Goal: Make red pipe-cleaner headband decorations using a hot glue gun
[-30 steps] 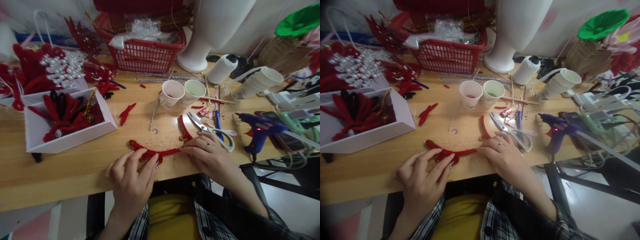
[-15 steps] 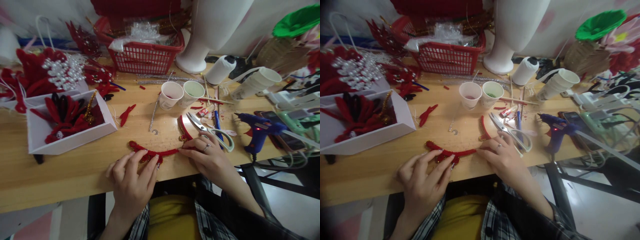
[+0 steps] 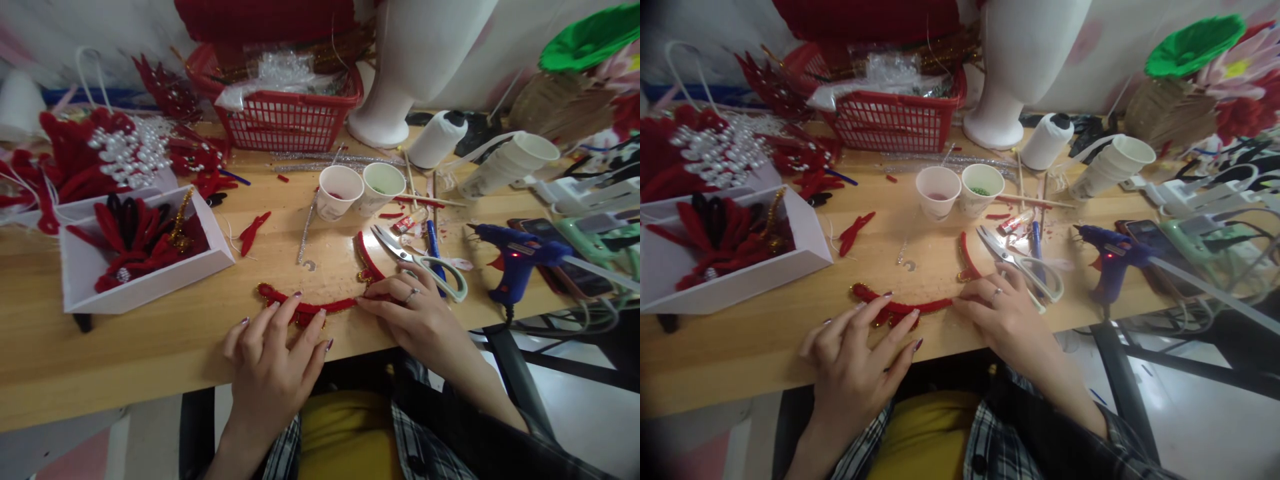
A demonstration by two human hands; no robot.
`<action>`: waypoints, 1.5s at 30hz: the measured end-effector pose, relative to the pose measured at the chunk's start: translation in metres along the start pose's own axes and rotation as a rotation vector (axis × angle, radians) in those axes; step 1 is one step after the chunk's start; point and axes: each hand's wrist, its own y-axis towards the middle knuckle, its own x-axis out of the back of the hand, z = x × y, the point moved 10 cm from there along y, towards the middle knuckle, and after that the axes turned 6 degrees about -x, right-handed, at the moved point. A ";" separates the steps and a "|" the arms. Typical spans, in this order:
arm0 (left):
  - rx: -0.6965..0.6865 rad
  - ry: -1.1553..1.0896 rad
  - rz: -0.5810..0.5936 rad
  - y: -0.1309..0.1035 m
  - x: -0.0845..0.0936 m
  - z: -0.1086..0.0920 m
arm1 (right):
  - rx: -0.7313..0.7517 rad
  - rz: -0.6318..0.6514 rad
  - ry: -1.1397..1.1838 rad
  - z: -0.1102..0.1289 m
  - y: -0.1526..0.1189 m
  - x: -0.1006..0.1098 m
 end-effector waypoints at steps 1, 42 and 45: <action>-0.010 0.008 -0.003 0.000 0.001 0.000 | -0.001 0.001 -0.001 0.000 0.000 0.000; -0.018 -0.234 -0.069 0.005 -0.002 -0.013 | -0.026 -0.107 -0.020 -0.003 -0.005 0.002; -0.024 -0.221 -0.023 0.004 -0.006 -0.013 | -0.029 -0.100 -0.024 -0.004 -0.005 0.001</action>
